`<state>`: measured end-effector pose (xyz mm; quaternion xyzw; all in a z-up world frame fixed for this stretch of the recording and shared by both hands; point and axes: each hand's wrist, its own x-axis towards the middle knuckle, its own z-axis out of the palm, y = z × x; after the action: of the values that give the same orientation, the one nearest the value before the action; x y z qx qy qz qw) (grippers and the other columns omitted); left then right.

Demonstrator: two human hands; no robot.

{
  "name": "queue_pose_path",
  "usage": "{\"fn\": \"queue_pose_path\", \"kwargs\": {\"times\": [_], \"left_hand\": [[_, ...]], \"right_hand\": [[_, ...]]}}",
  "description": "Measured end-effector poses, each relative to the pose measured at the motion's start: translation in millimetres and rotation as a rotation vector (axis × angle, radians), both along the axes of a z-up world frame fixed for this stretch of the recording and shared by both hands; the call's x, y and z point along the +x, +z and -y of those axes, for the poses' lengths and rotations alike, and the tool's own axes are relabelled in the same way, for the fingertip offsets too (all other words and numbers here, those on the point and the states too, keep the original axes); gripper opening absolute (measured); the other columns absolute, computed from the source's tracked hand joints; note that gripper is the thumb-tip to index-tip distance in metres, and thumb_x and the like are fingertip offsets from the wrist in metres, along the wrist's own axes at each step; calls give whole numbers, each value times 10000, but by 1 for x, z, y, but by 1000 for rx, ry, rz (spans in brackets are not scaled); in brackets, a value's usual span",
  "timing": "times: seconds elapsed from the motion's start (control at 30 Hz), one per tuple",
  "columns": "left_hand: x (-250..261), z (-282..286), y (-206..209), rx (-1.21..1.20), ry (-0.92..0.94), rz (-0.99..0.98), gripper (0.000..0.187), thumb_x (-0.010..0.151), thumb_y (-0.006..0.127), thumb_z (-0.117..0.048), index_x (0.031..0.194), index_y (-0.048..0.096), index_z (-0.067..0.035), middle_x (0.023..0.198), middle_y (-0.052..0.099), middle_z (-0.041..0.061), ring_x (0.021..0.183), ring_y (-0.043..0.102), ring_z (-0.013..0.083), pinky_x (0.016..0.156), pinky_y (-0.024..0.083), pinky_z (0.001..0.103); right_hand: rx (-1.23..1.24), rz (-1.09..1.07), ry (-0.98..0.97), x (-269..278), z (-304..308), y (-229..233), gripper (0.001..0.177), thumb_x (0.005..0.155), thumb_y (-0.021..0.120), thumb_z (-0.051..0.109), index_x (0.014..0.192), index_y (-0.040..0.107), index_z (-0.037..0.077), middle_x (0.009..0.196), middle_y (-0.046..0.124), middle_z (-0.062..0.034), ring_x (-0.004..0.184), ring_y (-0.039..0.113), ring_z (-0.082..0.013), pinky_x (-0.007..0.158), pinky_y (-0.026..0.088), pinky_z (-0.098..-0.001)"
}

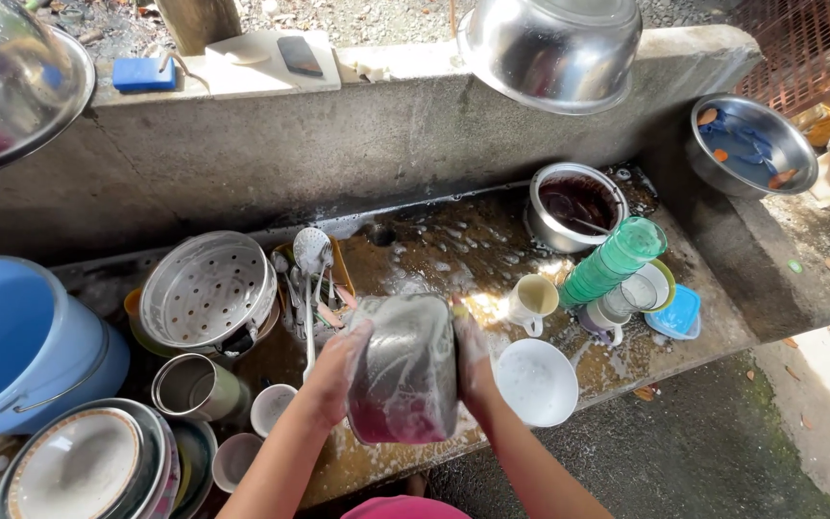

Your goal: Washing various dishes, bowls, and a large pot at an outdoor sink area.

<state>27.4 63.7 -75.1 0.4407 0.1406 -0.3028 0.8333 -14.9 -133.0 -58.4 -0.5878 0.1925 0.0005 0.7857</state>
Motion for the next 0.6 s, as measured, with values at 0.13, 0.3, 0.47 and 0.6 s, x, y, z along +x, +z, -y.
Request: {"fn": "queue_pose_path", "kwargs": {"times": [0.13,0.3,0.47,0.6], "left_hand": [[5,5,-18,200,23,56,458,1078,509,-375,1300,623,9,1193,700,115,1073,647,209,925,485,350],[2,-15,38,-181,233,45,425,1019,497,-334,1254,636,-9,1131,729,163,992,726,275,845,591,396],[-11,1,72,396,-301,-53,408,1017,532,-373,1065,671,7,928,720,219,800,734,328,697,623,415],[-19,23,64,507,-597,144,368,998,557,-361,1055,692,-23,933,776,163,783,764,265,677,639,381]], "right_hand": [[-287,170,55,8,-2,2,731,953,387,598,1552,384,179,1580,446,-143,1391,500,-348,1133,440,-533],[-675,645,107,-18,2,-31,728,1079,332,581,1561,457,50,1583,513,-173,1498,476,-346,1259,381,-479],[-202,-58,105,13,33,-9,595,982,448,496,1454,488,136,1458,506,-103,1315,504,-258,1135,406,-402],[-387,176,344,34,40,19,428,984,598,425,1189,748,80,1255,764,-170,1203,702,-290,1064,549,-413]]}}
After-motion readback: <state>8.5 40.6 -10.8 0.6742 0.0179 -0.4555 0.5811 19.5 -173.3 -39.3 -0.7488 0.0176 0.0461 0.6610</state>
